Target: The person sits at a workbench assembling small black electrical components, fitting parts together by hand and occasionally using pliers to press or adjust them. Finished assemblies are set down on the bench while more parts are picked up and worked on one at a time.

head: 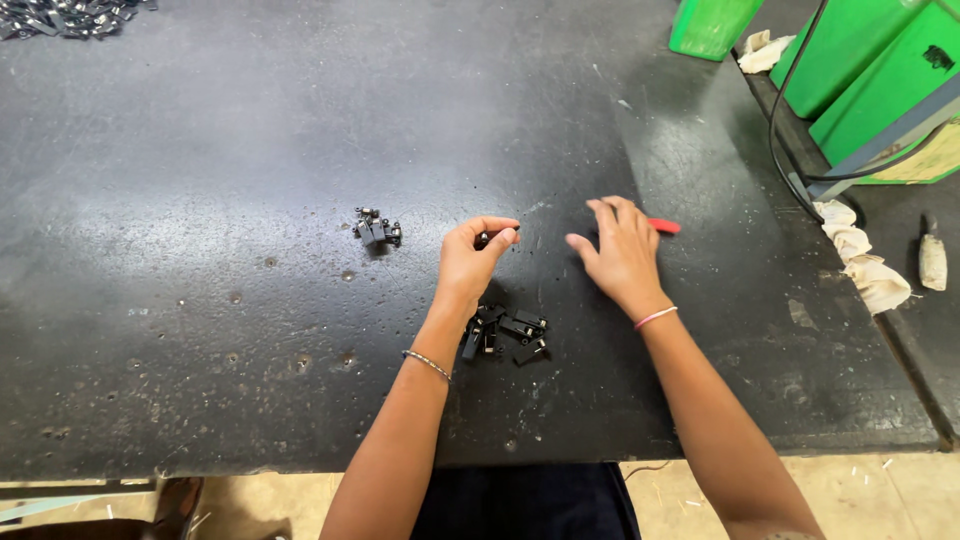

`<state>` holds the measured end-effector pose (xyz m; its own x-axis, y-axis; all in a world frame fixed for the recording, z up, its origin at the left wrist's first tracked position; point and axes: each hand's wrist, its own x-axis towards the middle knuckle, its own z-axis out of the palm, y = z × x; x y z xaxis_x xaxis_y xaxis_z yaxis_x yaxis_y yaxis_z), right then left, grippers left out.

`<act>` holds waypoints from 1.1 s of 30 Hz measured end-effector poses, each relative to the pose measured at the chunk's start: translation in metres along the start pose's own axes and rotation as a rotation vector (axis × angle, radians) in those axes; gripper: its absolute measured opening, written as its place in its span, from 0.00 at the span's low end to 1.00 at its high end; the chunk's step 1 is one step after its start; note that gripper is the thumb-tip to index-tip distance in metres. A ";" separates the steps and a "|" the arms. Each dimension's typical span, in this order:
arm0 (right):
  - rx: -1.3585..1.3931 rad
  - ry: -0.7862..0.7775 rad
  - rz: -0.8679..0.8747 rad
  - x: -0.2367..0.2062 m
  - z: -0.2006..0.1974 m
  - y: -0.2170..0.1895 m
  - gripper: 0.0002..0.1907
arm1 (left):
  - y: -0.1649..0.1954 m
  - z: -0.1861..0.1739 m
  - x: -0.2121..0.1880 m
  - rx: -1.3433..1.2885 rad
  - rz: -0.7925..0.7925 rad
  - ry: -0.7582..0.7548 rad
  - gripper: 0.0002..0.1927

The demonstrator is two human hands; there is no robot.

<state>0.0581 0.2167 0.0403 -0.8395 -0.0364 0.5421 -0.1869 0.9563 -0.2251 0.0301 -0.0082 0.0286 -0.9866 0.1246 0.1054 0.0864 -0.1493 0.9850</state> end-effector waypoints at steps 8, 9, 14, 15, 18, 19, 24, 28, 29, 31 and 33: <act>1.248 -0.280 0.286 0.004 -0.002 -0.040 0.14 | -0.003 0.004 0.001 -0.099 -0.175 -0.046 0.10; 1.264 -0.277 0.306 0.004 -0.003 -0.042 0.14 | -0.002 0.005 0.000 -0.104 -0.176 -0.052 0.11; 1.269 -0.264 0.312 0.007 -0.005 -0.033 0.13 | 0.004 0.018 0.002 0.039 -0.153 -0.060 0.13; 1.220 -0.261 0.299 0.008 -0.004 -0.029 0.12 | 0.005 0.020 0.003 0.087 -0.145 -0.062 0.13; 1.191 -0.221 0.286 0.003 0.001 0.004 0.11 | -0.002 0.041 0.006 0.273 0.076 -0.055 0.14; 1.245 -0.185 0.242 0.003 0.006 0.014 0.10 | -0.009 0.044 0.007 0.426 0.014 -0.013 0.17; 1.395 -0.061 0.269 -0.013 0.015 0.060 0.10 | -0.077 0.045 0.022 0.369 -0.054 -0.108 0.25; 1.329 -0.079 0.276 -0.020 0.004 0.081 0.13 | -0.141 0.043 0.066 0.176 0.011 -0.216 0.21; 1.249 -0.081 0.273 -0.021 0.000 0.081 0.14 | -0.150 0.041 0.073 0.120 -0.021 -0.253 0.20; 1.138 -0.088 0.264 -0.021 -0.006 0.084 0.15 | -0.156 0.041 0.082 0.086 -0.036 -0.340 0.21; 1.078 -0.091 0.261 -0.022 -0.010 0.085 0.16 | -0.159 0.046 0.084 0.149 -0.052 -0.348 0.20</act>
<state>0.0655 0.3012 0.0171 -0.9438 0.0657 0.3239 -0.3073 0.1865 -0.9332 -0.0599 0.0714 -0.1126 -0.8864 0.4577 0.0693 0.0815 0.0069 0.9967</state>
